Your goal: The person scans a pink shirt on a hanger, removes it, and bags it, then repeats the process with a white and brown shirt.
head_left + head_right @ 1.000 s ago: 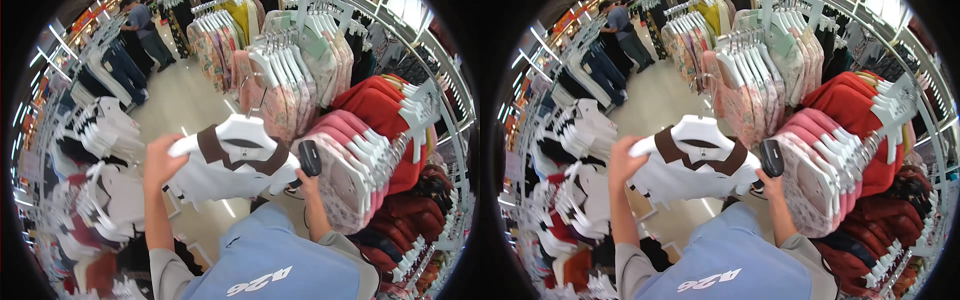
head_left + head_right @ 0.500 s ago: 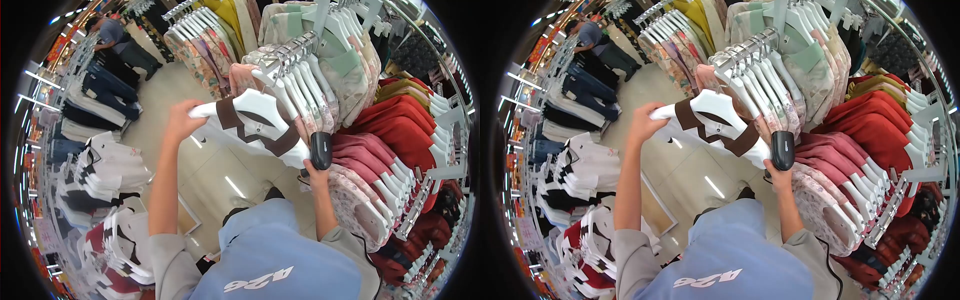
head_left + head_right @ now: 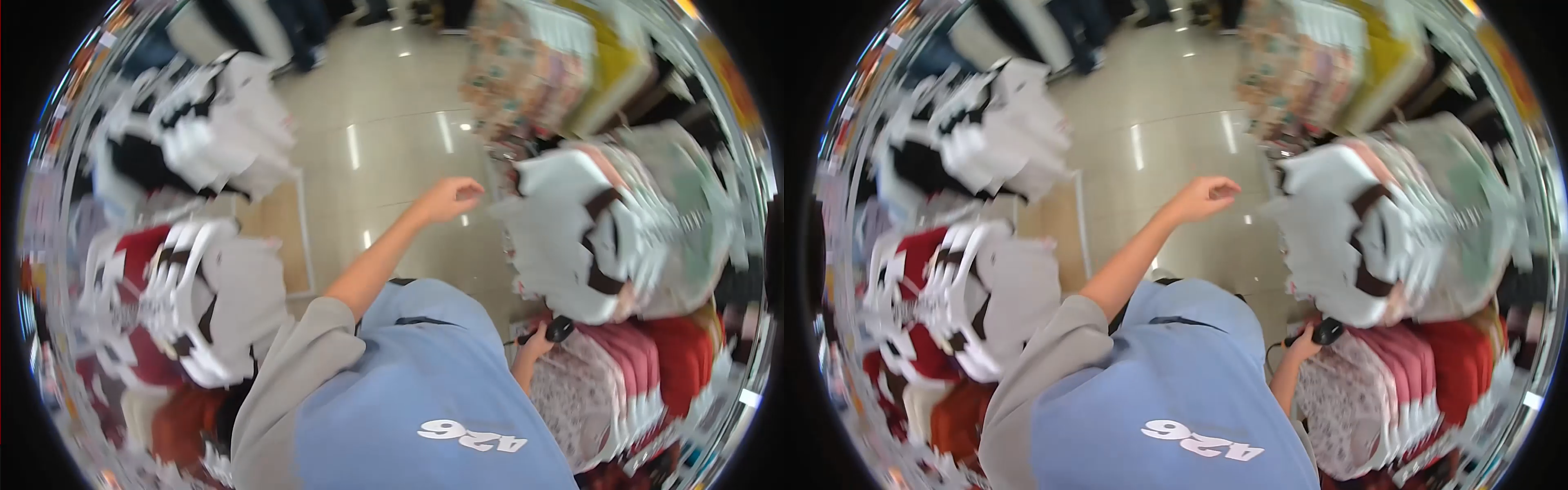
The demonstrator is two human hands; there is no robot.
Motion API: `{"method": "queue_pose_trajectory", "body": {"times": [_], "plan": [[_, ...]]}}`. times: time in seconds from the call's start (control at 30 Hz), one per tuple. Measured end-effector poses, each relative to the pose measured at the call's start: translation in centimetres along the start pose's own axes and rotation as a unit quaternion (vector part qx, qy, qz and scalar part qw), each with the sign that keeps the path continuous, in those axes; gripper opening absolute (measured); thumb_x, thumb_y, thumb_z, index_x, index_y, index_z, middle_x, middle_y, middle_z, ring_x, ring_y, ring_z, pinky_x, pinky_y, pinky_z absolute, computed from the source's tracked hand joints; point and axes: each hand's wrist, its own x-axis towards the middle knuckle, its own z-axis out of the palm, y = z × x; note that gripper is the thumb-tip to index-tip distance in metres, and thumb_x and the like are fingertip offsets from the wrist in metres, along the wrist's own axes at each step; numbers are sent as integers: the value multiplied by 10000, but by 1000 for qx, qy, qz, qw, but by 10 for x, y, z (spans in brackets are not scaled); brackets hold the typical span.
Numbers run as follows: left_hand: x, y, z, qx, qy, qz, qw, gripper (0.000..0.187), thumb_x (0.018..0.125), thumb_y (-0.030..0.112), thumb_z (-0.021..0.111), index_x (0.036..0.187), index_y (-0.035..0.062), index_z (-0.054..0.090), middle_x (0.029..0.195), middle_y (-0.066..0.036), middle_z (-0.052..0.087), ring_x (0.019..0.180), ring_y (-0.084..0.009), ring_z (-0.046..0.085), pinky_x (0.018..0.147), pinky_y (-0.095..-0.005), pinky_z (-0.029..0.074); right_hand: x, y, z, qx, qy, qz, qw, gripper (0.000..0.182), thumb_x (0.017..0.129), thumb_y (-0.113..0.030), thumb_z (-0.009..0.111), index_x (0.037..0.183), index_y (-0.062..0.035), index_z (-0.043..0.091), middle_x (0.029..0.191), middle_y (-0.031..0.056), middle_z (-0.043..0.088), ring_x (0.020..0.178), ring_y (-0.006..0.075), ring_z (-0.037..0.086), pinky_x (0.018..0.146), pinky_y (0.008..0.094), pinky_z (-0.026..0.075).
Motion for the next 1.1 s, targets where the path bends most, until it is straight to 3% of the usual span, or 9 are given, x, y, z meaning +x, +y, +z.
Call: {"method": "queue_pose_trajectory", "body": {"times": [0.07, 0.2, 0.4, 0.47, 0.6, 0.67, 0.83, 0.97, 1.1], "plan": [[-64, -31, -30, -189, 41, -165, 967, 267, 851, 158, 644, 1066, 7, 597, 1001, -69, 640, 921, -132, 608, 776, -289, 504, -2, 73, -9, -183, -151, 27, 971, 113, 767, -57, 624, 849, -5, 566, 635, 60, 544, 524, 160, 511, 485, 300, 431], [-203, -104, -74, -266, 287, -211, 896, 205, 881, 134, 614, 1043, 8, 605, 932, -47, 648, 845, -123, 612, 743, -247, 492, -19, 61, 71, -312, -302, 7, 901, 115, 759, -63, 628, 837, -8, 565, 632, 62, 542, 521, 162, 513, 481, 301, 433], [-365, -51, -145, -279, 625, -214, 697, 286, 863, 117, 605, 1135, 36, 568, 1040, -75, 632, 899, -143, 606, 773, -260, 468, -41, 55, 218, -518, -493, -60, 697, 120, 744, -75, 637, 814, -13, 563, 627, 67, 540, 514, 164, 516, 474, 304, 437], [-396, -32, -157, -305, 765, -64, 563, 393, 872, 134, 595, 1247, 75, 492, 1225, -73, 544, 1075, -169, 535, 858, -297, 433, -49, 57, 273, -569, -532, -89, 620, 122, 739, -79, 640, 807, -15, 562, 626, 69, 539, 512, 165, 517, 472, 305, 438], [-424, -10, -173, -305, 841, 28, 447, 467, 888, 178, 589, 1325, 133, 431, 1359, -45, 441, 1202, -193, 431, 918, -353, 389, -31, 83, 395, -660, -582, -159, 448, 127, 729, -88, 646, 792, -18, 561, 622, 72, 538, 508, 167, 519, 467, 307, 441], [-420, -10, -176, -339, 803, 148, 467, 576, 882, 323, 612, 1387, 173, 378, 1448, -15, 342, 1237, -200, 387, 979, -368, 324, -62, 48, 482, -578, -598, 71, 551, 136, 716, -112, 653, 719, -28, 546, 594, 65, 515, 458, 175, 513, 428, 301, 449], [-404, -22, -181, -335, 844, 220, 356, 332, 870, 222, 648, 1186, 144, 587, 1316, -47, 532, 1045, -157, 531, 749, -310, 445, -137, 30, 658, -539, -688, 17, 485, 136, 737, -117, 643, 733, -43, 528, 575, 52, 492, 437, 154, 493, 409, 281, 426], [-378, 1, -189, -297, 846, 237, 374, 295, 832, 266, 700, 1061, 161, 546, 1188, -1, 569, 1039, -131, 539, 775, -307, 447, -249, 29, 712, -477, -763, 16, 437, 125, 765, -90, 626, 777, -30, 518, 609, 55, 502, 451, 151, 489, 420, 263, 420], [-355, 31, -149, -235, 870, 190, 390, 434, 728, 246, 791, 1072, 133, 552, 1147, -115, 577, 1019, -235, 580, 885, -374, 470, -334, 48, 694, -493, -809, 12, 321, 118, 783, -103, 614, 802, -27, 525, 628, 54, 508, 487, 148, 498, 458, 262, 431]]}}
